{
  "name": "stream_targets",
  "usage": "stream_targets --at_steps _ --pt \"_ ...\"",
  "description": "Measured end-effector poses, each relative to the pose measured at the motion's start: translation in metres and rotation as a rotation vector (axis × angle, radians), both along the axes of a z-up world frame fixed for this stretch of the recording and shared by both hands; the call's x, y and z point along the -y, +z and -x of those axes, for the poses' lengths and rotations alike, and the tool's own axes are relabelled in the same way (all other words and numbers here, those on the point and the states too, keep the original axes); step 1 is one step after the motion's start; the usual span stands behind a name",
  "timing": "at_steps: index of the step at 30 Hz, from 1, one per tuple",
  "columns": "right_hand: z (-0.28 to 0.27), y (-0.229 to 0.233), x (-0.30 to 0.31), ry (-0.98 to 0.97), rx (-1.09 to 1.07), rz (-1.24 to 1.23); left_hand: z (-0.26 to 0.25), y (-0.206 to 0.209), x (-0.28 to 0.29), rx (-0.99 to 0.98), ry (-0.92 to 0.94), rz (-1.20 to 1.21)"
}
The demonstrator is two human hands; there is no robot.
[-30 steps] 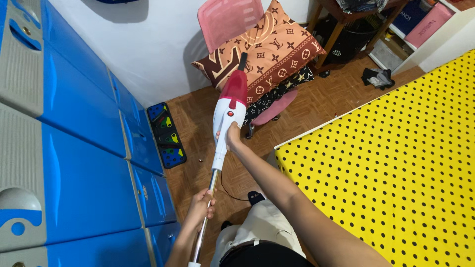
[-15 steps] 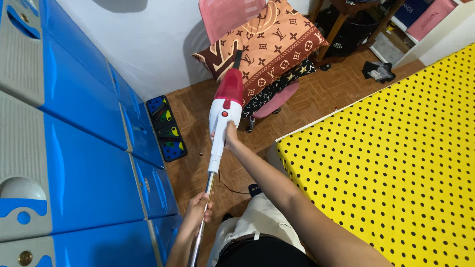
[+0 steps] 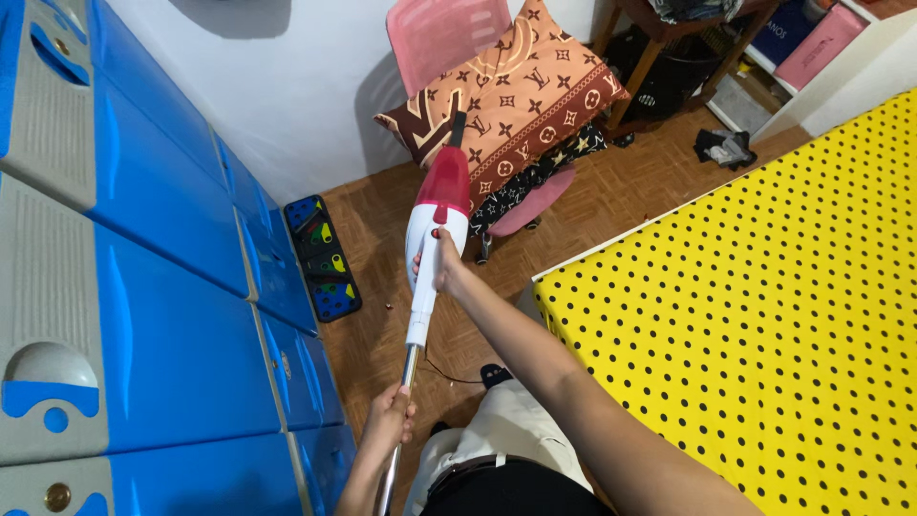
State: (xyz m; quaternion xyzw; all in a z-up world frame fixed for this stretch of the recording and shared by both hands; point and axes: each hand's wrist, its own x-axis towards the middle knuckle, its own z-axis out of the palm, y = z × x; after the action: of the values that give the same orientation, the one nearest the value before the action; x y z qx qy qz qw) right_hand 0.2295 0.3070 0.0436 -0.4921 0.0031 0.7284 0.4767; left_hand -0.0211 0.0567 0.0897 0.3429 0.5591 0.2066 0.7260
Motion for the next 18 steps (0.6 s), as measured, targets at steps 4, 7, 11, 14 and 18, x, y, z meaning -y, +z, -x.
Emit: stream_targets --at_steps 4,7,11,14,18 --pt "0.010 0.006 0.010 -0.033 0.050 0.012 0.004 -0.003 0.006 -0.013 -0.010 -0.005" --pt "0.017 0.007 0.013 -0.053 0.048 0.025 0.006 0.000 0.013 -0.044 -0.013 -0.003" --pt "0.027 0.014 0.021 -0.051 0.062 0.065 0.010 0.008 0.024 0.008 0.047 0.034" --pt "0.036 0.019 0.028 -0.045 0.078 0.051 0.012 0.013 0.031 0.000 0.069 0.057" --pt "0.043 0.017 0.035 -0.090 0.099 0.017 0.014 0.017 0.038 -0.054 0.072 0.056"
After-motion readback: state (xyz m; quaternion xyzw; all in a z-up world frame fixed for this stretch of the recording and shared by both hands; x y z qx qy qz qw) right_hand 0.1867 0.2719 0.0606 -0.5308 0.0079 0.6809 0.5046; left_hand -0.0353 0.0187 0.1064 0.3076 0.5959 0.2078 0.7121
